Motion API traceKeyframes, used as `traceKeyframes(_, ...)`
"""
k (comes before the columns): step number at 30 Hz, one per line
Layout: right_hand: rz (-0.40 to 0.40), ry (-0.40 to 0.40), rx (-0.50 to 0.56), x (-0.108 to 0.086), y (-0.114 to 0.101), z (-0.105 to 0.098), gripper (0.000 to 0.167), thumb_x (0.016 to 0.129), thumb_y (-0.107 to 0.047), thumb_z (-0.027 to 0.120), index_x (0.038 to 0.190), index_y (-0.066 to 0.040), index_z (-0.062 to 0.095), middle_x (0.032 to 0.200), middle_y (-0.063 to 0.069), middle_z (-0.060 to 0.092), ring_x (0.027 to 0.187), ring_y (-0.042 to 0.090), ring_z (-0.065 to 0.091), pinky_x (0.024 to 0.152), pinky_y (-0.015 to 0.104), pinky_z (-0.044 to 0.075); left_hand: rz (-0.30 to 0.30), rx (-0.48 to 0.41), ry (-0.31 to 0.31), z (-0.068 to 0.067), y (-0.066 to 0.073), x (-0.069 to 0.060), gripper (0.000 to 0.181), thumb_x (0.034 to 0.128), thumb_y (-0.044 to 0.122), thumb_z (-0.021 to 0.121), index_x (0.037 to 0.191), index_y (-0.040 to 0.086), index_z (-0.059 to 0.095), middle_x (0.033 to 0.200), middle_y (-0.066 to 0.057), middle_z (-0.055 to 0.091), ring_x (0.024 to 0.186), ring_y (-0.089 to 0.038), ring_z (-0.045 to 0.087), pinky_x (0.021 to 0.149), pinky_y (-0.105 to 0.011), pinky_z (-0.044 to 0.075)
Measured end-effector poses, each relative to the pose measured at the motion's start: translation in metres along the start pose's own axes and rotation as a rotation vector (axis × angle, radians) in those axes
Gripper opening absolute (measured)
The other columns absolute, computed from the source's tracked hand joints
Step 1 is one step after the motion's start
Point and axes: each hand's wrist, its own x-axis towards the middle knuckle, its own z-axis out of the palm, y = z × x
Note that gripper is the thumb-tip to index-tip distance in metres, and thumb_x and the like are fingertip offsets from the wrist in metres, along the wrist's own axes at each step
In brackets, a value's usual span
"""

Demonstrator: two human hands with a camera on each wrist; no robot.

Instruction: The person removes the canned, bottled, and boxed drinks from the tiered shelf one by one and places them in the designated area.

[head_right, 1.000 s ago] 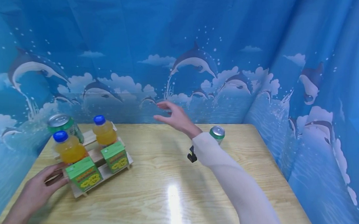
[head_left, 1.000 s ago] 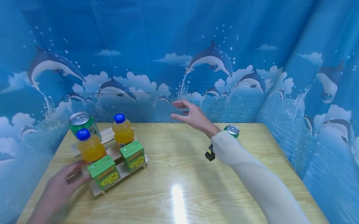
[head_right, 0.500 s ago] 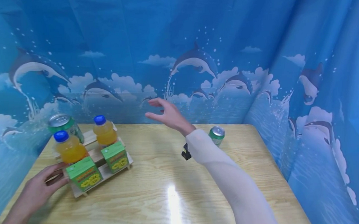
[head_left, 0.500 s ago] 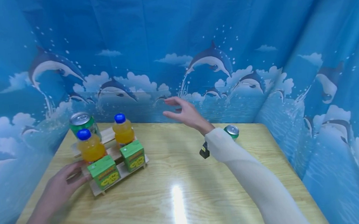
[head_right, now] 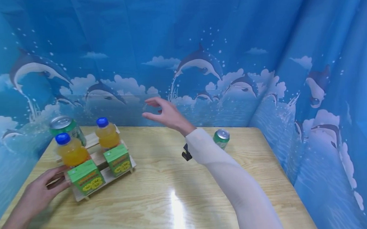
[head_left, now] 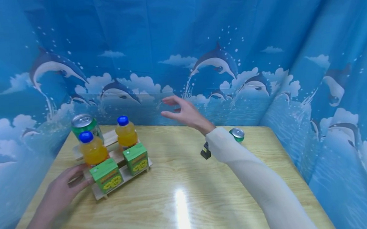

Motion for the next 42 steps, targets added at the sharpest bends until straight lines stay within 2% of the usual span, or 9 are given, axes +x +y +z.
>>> traceKeyframes(5, -0.008, -0.009, -0.020, 0.005, -0.007, 0.003, 0.060, 0.103, -0.044, 0.076, 0.156, -0.022, 0.056, 0.162, 0.006, 0.058, 0.152, 0.034, 0.052, 0.125, 0.052, 0.050, 0.001, 0.005, 0.001, 0.000, 0.000, 0.000, 0.090, 0.1031, 0.063, 0.066, 0.163, 0.001, 0.042, 0.168, -0.037, 0.036, 0.145, -0.064, 0.043, 0.113, -0.080, 0.044)
traceKeyframes(13, -0.028, -0.021, -0.049, 0.011, -0.023, 0.009, 0.063, 0.103, -0.049, 0.075, 0.157, -0.025, 0.055, 0.162, -0.001, 0.057, 0.149, 0.020, 0.055, 0.124, 0.044, 0.052, 0.003, -0.001, -0.001, 0.000, 0.000, 0.001, 0.090, 0.1035, 0.063, 0.066, 0.163, 0.000, 0.042, 0.167, -0.037, 0.037, 0.145, -0.064, 0.043, 0.114, -0.080, 0.044)
traceKeyframes(20, -0.055, -0.031, -0.073, 0.017, -0.036, 0.015, 0.061, 0.104, -0.047, 0.073, 0.157, -0.022, 0.055, 0.161, 0.003, 0.058, 0.146, 0.022, 0.057, 0.122, 0.054, 0.054, -0.007, -0.006, -0.007, 0.000, -0.001, 0.000, 0.092, 0.1030, 0.064, 0.066, 0.164, 0.000, 0.040, 0.168, -0.038, 0.035, 0.145, -0.065, 0.043, 0.114, -0.080, 0.043)
traceKeyframes(26, -0.072, -0.038, -0.087, 0.025, -0.046, 0.023, 0.061, 0.105, -0.045, 0.072, 0.158, -0.021, 0.054, 0.161, 0.005, 0.058, 0.147, 0.028, 0.056, 0.122, 0.058, 0.052, -0.008, 0.000, -0.001, 0.000, 0.001, -0.001, 0.090, 0.1039, 0.062, 0.066, 0.163, -0.001, 0.041, 0.167, -0.037, 0.036, 0.144, -0.065, 0.044, 0.114, -0.080, 0.044)
traceKeyframes(31, -0.089, -0.048, -0.108, 0.030, -0.055, 0.027, 0.061, 0.106, -0.046, 0.071, 0.158, -0.020, 0.054, 0.161, 0.005, 0.058, 0.146, 0.025, 0.057, 0.121, 0.054, 0.053, -0.024, -0.012, -0.012, -0.001, 0.002, -0.001, 0.092, 0.1038, 0.064, 0.064, 0.164, 0.000, 0.039, 0.168, -0.037, 0.034, 0.146, -0.065, 0.042, 0.114, -0.081, 0.043)
traceKeyframes(38, -0.104, -0.052, -0.122, 0.036, -0.068, 0.032, 0.060, 0.106, -0.047, 0.069, 0.158, -0.020, 0.054, 0.161, 0.002, 0.058, 0.146, 0.024, 0.057, 0.122, 0.053, 0.053, -0.009, -0.011, -0.007, -0.001, 0.001, -0.001, 0.090, 0.1043, 0.062, 0.065, 0.164, 0.000, 0.040, 0.168, -0.037, 0.035, 0.145, -0.065, 0.043, 0.114, -0.080, 0.043)
traceKeyframes(42, -0.103, -0.068, -0.139, 0.039, -0.076, 0.035, 0.060, 0.107, -0.047, 0.069, 0.158, -0.020, 0.054, 0.160, 0.003, 0.058, 0.145, 0.020, 0.057, 0.123, 0.048, 0.053, -0.002, -0.017, -0.004, -0.001, 0.001, -0.001, 0.087, 0.1048, 0.060, 0.066, 0.164, 0.000, 0.041, 0.168, -0.037, 0.036, 0.145, -0.065, 0.043, 0.114, -0.080, 0.044)
